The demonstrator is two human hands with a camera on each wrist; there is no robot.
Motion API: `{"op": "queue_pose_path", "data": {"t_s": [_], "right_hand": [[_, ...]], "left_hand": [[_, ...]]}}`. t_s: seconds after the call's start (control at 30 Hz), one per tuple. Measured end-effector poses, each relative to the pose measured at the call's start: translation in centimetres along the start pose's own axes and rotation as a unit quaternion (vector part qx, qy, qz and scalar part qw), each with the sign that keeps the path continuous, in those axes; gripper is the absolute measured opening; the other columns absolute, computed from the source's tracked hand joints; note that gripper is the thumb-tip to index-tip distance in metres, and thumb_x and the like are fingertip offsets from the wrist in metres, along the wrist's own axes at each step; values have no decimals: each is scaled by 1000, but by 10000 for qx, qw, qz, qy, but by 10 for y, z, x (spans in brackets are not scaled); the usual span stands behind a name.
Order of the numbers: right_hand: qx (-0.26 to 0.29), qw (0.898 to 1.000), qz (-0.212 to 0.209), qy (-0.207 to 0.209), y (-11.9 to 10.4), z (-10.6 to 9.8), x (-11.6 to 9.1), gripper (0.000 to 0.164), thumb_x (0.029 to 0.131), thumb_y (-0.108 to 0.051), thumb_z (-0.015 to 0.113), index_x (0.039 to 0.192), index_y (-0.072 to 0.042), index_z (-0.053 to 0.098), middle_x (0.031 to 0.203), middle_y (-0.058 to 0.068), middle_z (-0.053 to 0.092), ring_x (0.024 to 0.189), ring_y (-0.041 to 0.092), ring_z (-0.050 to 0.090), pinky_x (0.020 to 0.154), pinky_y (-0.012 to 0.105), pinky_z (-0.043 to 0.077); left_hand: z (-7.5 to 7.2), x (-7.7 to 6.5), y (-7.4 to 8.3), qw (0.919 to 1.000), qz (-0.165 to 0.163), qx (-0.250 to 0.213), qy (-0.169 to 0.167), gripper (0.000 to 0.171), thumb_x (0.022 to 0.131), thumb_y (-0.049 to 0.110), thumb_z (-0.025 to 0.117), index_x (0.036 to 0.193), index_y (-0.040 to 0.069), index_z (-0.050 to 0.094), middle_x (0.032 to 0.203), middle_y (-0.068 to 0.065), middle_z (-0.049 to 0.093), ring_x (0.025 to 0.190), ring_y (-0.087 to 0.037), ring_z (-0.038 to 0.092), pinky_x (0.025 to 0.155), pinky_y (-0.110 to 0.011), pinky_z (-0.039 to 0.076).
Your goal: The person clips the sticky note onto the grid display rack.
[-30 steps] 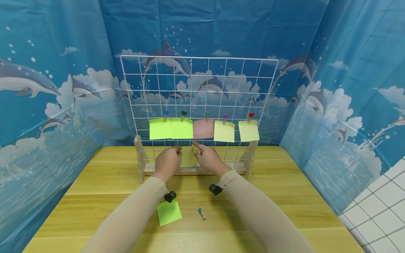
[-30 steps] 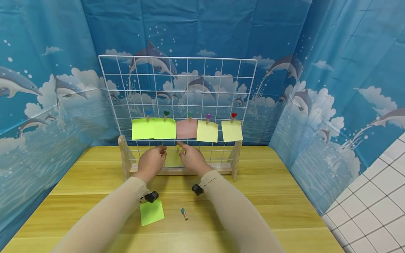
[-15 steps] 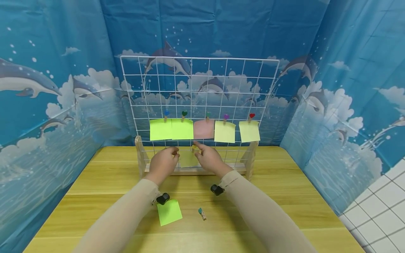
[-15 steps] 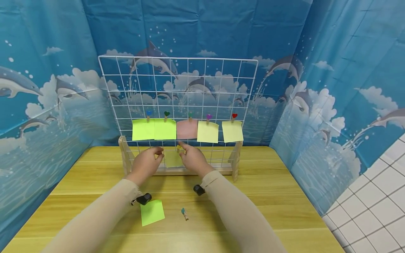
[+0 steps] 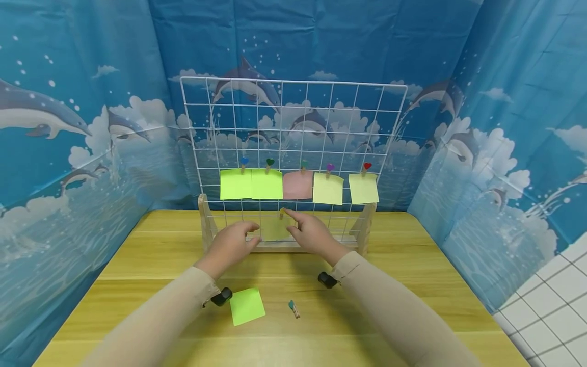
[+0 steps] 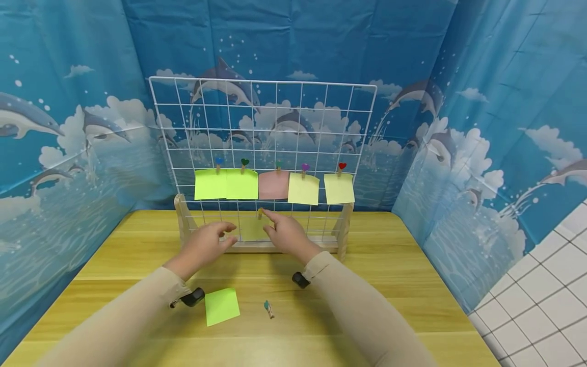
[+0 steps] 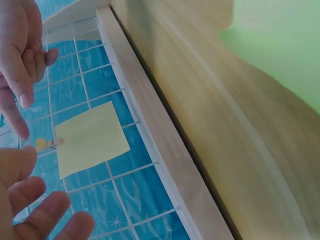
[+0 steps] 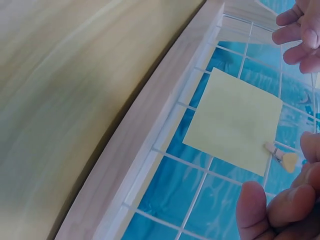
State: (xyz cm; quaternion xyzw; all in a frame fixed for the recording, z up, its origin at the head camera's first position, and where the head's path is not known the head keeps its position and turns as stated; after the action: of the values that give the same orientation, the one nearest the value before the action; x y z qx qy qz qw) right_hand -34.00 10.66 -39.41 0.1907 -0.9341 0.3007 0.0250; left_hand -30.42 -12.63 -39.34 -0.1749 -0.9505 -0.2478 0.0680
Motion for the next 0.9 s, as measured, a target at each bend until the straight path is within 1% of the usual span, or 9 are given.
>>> {"op": "queue_pose_path", "data": {"t_s": [0.1,0.23,0.33,0.5,0.57,0.67,0.77,0.83,0.9], "right_hand": [[1,9999,-82,-87,2,-3,-8,54,109,-26,60,161,-24,45,54,-1,43,44,13,34,45,28,34],[-55,9995,-195,-235,6,-6,-20,51,110,-29,60,158,-17,50,54,-2,45,45,13,35,47,28,34],[-124,9992,-245,-291,9,-8,-28,49,109,-29,60,156,-15,53,59,-3,51,48,12,40,50,29,37],[-301,9985,-372,-254,12,-11,-38,48,108,-28,63,153,-12,57,79,-6,63,58,11,50,54,29,43],[-337,9982,-441,-231,13,-12,-42,48,107,-27,65,152,-10,57,87,-5,66,62,11,52,56,28,45],[-325,9980,-513,-196,14,-13,-47,47,106,-25,66,150,-8,59,98,0,68,68,10,55,60,28,48],[-306,9979,-516,-258,16,-13,-54,46,106,-25,66,149,-9,61,113,7,70,81,12,60,69,30,53],[-332,9977,-487,-348,17,-12,-58,46,106,-26,66,150,-11,60,124,10,70,94,14,65,79,34,57],[-334,9974,-423,-475,18,-10,-62,48,107,-29,65,151,-13,58,133,12,68,107,20,67,89,41,59]], "left_hand": [[-1,-8,-2,9998,27,68,-196,43,105,35,67,141,12,66,143,-9,67,133,-32,64,109,-52,53],[-3,-18,-5,9993,102,134,-336,46,103,36,70,142,12,65,147,-10,64,138,-34,60,112,-54,50],[-4,-27,-6,9987,108,223,-455,49,102,38,71,143,12,64,149,-10,63,140,-34,58,113,-54,49],[-3,-41,-11,9978,61,299,-591,53,102,41,71,145,13,62,151,-9,61,142,-34,56,115,-54,47],[-2,-45,-13,9976,52,317,-607,54,102,42,70,146,13,62,152,-9,60,143,-34,55,116,-55,46],[-2,-52,-13,9974,71,363,-613,56,101,43,71,147,13,61,152,-10,60,142,-34,56,116,-55,46],[-2,-58,-13,9970,62,354,-688,59,101,44,71,150,14,58,155,-10,58,142,-36,56,115,-57,47],[-1,-62,-13,9967,46,324,-740,61,100,44,71,152,15,56,157,-10,56,142,-37,56,115,-58,47],[0,-66,-14,9965,-20,266,-798,63,100,45,71,154,17,54,159,-9,54,143,-36,55,116,-58,46]]}}
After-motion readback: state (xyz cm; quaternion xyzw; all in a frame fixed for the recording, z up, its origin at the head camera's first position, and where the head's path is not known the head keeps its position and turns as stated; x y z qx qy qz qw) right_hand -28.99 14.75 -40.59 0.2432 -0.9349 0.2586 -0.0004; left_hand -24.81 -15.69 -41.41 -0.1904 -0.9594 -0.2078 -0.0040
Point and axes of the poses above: each hand's wrist, its own x-axis towards the middle knuckle, its own z-axis out of the palm, y = z × x, the point moved 2 cm from there along x, towards the middle knuckle
